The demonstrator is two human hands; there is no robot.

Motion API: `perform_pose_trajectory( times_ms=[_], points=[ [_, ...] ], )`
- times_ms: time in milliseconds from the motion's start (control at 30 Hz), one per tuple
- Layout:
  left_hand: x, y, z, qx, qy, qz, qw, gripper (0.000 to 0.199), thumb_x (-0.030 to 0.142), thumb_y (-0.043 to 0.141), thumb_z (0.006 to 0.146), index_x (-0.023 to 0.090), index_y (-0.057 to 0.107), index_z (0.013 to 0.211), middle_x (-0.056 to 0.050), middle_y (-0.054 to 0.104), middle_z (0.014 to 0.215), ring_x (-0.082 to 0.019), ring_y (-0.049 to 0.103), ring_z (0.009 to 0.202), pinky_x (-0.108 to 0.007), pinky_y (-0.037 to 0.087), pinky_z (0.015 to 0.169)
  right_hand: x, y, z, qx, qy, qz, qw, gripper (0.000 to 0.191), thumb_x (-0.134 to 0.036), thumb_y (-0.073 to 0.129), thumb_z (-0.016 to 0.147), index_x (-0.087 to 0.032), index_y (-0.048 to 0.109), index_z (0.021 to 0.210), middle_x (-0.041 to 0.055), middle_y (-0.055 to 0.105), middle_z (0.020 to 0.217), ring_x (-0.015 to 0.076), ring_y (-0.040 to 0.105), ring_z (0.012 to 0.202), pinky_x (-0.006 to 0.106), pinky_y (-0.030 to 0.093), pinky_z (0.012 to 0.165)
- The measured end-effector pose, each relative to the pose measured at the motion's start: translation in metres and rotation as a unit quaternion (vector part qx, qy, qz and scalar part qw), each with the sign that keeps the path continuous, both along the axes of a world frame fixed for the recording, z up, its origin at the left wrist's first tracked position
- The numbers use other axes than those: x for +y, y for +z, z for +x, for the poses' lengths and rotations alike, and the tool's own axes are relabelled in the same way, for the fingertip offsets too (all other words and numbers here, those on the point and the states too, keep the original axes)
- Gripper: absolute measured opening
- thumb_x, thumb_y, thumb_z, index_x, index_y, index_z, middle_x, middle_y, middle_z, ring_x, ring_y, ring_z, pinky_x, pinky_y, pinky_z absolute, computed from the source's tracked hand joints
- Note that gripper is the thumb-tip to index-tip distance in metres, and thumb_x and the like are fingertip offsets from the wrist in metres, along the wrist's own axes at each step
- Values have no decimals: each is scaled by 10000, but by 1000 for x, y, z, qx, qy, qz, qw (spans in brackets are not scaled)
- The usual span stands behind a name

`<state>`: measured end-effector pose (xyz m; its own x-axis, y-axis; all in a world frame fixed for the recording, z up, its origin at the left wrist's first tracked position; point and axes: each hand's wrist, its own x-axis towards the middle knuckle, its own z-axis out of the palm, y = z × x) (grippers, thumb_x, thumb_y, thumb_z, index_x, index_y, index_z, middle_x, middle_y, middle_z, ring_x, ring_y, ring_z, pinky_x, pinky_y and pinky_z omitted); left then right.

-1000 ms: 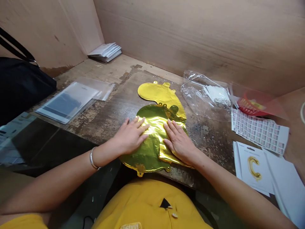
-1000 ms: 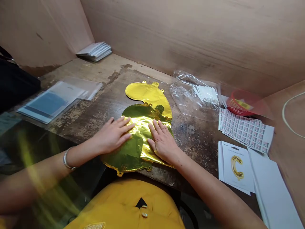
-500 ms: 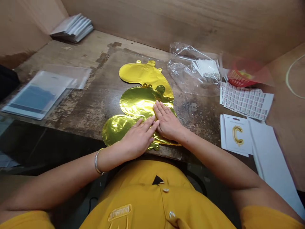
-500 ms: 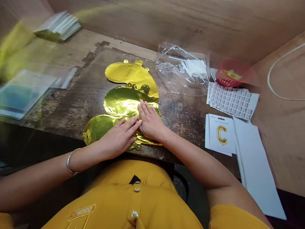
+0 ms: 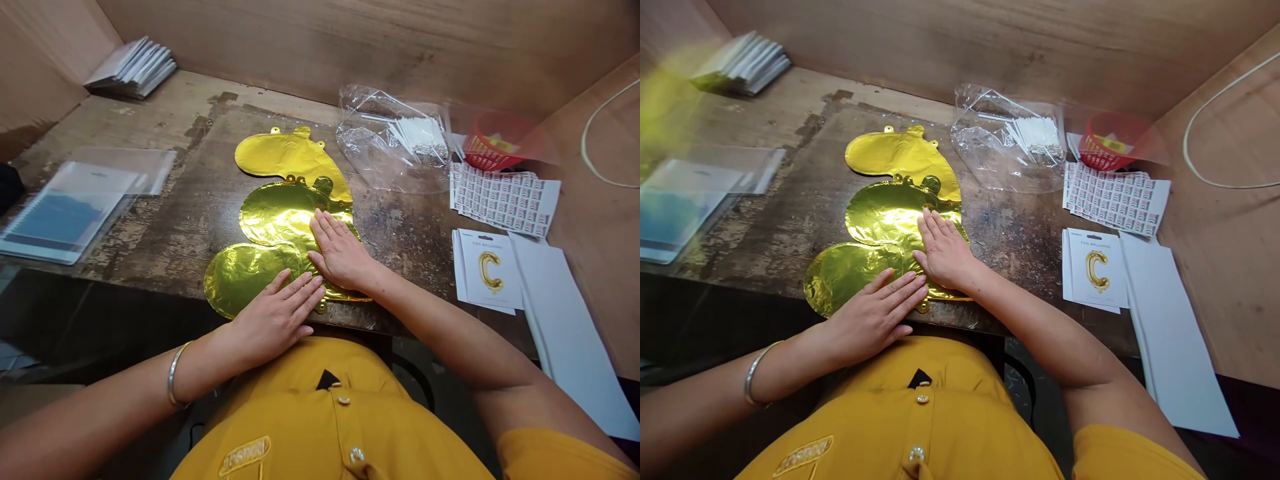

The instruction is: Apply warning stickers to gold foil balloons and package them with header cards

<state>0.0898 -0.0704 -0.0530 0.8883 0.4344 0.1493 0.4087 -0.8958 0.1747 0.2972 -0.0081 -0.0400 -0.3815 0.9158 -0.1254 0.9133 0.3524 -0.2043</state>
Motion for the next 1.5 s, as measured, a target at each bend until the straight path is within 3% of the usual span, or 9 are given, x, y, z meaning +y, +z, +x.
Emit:
perform_pose_trajectory(
  times_ms=[133, 300, 500, 733, 933, 1100, 1267, 1367, 1500],
  points=[
    [-2, -3, 2, 0, 4, 12, 1000, 593, 470, 488, 945, 101, 453, 1408, -153, 449, 1480, -283, 366, 1404, -430, 129, 1202, -22, 18, -5, 11, 19, 53, 998, 652, -341, 406, 952, -30, 253, 1505, 186, 106, 1599, 284, 33, 1494, 506, 94, 1200],
    [-5, -6, 3, -23, 15, 17, 999, 607, 488, 476, 944, 62, 482, 1377, -180, 445, 1476, -301, 352, 1409, -431, 164, 1195, -104, 11, 9, 18, 122, 52, 991, 806, -498, 469, 914, -45, 196, 1523, 190, 241, 1569, 272, 128, 1486, 481, 160, 1203],
    [-5, -5, 1, -26, 10, -1, 1000, 649, 505, 513, 923, 108, 422, 1428, -158, 404, 1510, -290, 335, 1420, -421, 185, 1193, -156, 7, 54, -60, -22, 88, 994, 824, -354, 504, 919, -130, 27, 1553, 179, 242, 1565, 308, 183, 1470, 576, 220, 1158],
    [-4, -4, 1, -18, 6, -9, 1000, 630, 511, 532, 913, 164, 433, 1429, -146, 376, 1528, -305, 325, 1424, -442, 220, 1181, -159, 22, 44, -42, 21, 38, 998, 684, -401, 484, 919, -144, 277, 1519, 144, 391, 1505, 306, 350, 1410, 557, 314, 1133],
    [-3, -4, 3, -14, 11, -1, 1000, 594, 494, 514, 929, 155, 451, 1413, -154, 399, 1512, -315, 363, 1403, -459, 268, 1154, -120, 50, 35, 38, -38, 189, 981, 546, -199, 424, 935, -155, 385, 1477, 123, 401, 1506, 277, 274, 1448, 521, 336, 1150],
    [-6, -4, 7, -9, 8, -2, 1000, 665, 511, 523, 916, 110, 409, 1434, -188, 406, 1498, -329, 369, 1398, -476, 287, 1141, -59, 16, -5, 107, 42, 109, 987, 488, -152, 366, 939, -147, 478, 1414, 112, 380, 1522, 271, 244, 1457, 500, 392, 1124],
    [27, 30, -26, 0, 2, -79, 997, 384, 420, 514, 939, 176, 622, 1214, -116, 603, 1344, -261, 520, 1288, -420, 367, 1091, -47, -18, -6, 116, 39, 96, 988, 484, -113, 379, 932, -146, 492, 1402, 109, 470, 1465, 261, 326, 1425, 483, 407, 1122],
    [81, 53, -57, -13, 227, -145, 963, 285, 315, 454, 953, 181, 699, 892, -71, 745, 951, -218, 683, 937, -347, 495, 880, -51, -21, -2, 119, 36, 104, 987, 513, -71, 378, 915, -154, 483, 1411, 98, 465, 1469, 252, 324, 1426, 479, 401, 1129],
    [157, 53, -61, -130, 441, -244, 854, 436, 317, 619, 830, 154, 566, 1230, -117, 669, 1173, -225, 643, 991, -319, 482, 855, -51, -21, -4, 122, 37, 112, 986, 502, -48, 378, 905, -101, 506, 1388, 127, 479, 1454, 270, 339, 1417, 477, 402, 1127]
  ],
)
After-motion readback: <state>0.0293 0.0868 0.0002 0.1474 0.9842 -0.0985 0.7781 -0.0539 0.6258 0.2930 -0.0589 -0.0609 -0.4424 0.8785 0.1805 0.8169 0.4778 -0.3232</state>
